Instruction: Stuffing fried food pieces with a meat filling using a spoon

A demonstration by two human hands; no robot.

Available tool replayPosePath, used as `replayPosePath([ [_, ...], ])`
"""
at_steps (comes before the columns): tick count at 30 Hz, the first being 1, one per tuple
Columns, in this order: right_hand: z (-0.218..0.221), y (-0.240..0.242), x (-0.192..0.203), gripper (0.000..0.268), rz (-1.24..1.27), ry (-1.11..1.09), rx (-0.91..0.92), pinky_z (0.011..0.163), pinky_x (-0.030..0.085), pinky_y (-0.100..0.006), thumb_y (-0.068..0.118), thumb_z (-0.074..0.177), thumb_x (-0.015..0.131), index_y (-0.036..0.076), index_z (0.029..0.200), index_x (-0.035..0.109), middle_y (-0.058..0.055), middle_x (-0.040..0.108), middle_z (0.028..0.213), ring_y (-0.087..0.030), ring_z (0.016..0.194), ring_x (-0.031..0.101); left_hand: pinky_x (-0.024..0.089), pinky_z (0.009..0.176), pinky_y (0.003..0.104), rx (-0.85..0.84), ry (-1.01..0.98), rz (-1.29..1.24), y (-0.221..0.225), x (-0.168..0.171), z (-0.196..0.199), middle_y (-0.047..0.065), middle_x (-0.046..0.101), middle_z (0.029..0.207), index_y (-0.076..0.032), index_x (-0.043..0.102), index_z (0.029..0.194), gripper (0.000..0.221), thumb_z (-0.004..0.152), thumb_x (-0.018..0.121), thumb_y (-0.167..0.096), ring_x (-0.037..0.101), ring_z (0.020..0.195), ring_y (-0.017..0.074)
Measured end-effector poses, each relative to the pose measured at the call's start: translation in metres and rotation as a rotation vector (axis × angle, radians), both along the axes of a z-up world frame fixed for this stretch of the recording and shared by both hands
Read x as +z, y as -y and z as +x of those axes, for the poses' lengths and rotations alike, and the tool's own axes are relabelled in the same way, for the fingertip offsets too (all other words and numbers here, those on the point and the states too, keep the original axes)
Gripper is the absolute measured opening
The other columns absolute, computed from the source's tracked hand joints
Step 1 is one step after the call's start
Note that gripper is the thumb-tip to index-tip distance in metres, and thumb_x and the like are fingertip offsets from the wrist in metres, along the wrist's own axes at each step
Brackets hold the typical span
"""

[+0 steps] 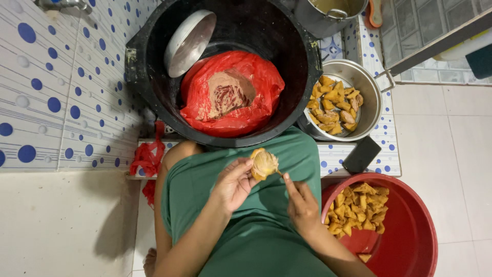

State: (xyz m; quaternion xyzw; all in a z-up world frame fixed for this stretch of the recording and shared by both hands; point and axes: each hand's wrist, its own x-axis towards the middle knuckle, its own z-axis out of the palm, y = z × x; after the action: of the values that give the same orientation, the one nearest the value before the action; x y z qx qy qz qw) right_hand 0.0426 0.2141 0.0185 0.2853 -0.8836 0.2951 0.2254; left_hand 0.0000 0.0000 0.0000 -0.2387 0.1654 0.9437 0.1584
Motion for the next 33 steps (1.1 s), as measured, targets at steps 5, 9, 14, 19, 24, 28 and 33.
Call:
replayPosePath([
  [5, 0.01, -0.013, -0.029, 0.044, 0.016, 0.004, -0.043, 0.073, 0.053, -0.035, -0.009, 0.103, 0.047, 0.002, 0.145, 0.055, -0.015, 0.059, 0.098, -0.027, 0.082, 0.063, 0.061, 0.091, 0.043, 0.013, 0.03, 0.165, -0.009, -0.008, 0.01, 0.02, 0.074, 0.118, -0.003, 0.068, 0.108, 0.014, 0.095, 0.065, -0.006, 0.071, 0.111, 0.0289],
  [9, 0.004, -0.03, -0.037, 0.052, 0.122, 0.001, -0.128, 0.057, 0.045, -0.033, -0.013, 0.102, 0.051, 0.01, 0.148, 0.056, -0.007, 0.055, 0.093, -0.019, 0.072, 0.052, 0.061, 0.089, 0.037, 0.07, -0.026, 0.352, 0.001, -0.02, 0.007, 0.023, 0.065, 0.13, 0.001, 0.055, 0.138, 0.05, 0.092, 0.068, -0.013, 0.067, 0.107, 0.0334],
  [14, -0.01, -0.04, -0.004, 0.043, -0.44, 0.438, -0.107, 0.073, 0.053, -0.024, -0.003, 0.099, 0.058, 0.004, 0.142, 0.058, -0.006, 0.068, 0.089, -0.011, 0.073, 0.058, 0.06, 0.095, 0.054, 0.137, -0.107, 0.063, 0.021, -0.013, -0.007, 0.019, 0.074, 0.116, -0.009, 0.067, 0.1, 0.006, 0.095, 0.069, -0.009, 0.071, 0.108, 0.0301],
  [19, -0.017, -0.022, 0.066, 0.033, -0.603, 0.765, -0.063, 0.046, 0.038, -0.019, 0.011, 0.102, 0.057, 0.003, 0.132, 0.068, -0.004, 0.065, 0.073, -0.004, 0.045, 0.041, 0.062, 0.089, 0.061, 0.038, -0.147, -0.025, 0.012, -0.019, -0.007, 0.02, 0.074, 0.107, -0.01, 0.066, 0.096, 0.008, 0.092, 0.073, -0.01, 0.073, 0.098, 0.0344],
  [24, -0.019, -0.022, 0.074, 0.033, -0.354, 0.804, -0.004, 0.064, 0.055, -0.025, 0.012, 0.097, 0.063, 0.007, 0.129, 0.071, -0.005, 0.08, 0.086, -0.009, 0.066, 0.067, 0.067, 0.071, 0.052, -0.013, -0.273, -0.121, 0.009, -0.024, -0.003, 0.019, 0.074, 0.102, -0.002, 0.068, 0.1, 0.011, 0.091, 0.074, -0.002, 0.073, 0.09, 0.0318],
  [28, -0.028, -0.015, 0.08, 0.033, -0.253, 0.782, 0.024, 0.065, 0.057, -0.023, 0.01, 0.097, 0.063, 0.011, 0.129, 0.071, -0.003, 0.079, 0.087, -0.009, 0.061, 0.065, 0.065, 0.066, 0.043, -0.068, -0.291, -0.129, 0.004, -0.042, 0.0, 0.016, 0.07, 0.102, 0.0, 0.068, 0.102, 0.014, 0.09, 0.074, -0.001, 0.07, 0.085, 0.0283],
  [33, -0.036, -0.013, 0.084, 0.031, -0.238, 0.621, -0.048, 0.055, 0.056, -0.037, 0.0, 0.091, 0.064, 0.013, 0.114, 0.081, -0.01, 0.068, 0.056, -0.025, 0.051, 0.067, 0.067, 0.064, 0.049, -0.177, -0.26, -0.092, 0.004, -0.068, 0.006, 0.021, 0.072, 0.088, 0.007, 0.069, 0.106, 0.02, 0.087, 0.073, 0.009, 0.076, 0.073, 0.0349],
])
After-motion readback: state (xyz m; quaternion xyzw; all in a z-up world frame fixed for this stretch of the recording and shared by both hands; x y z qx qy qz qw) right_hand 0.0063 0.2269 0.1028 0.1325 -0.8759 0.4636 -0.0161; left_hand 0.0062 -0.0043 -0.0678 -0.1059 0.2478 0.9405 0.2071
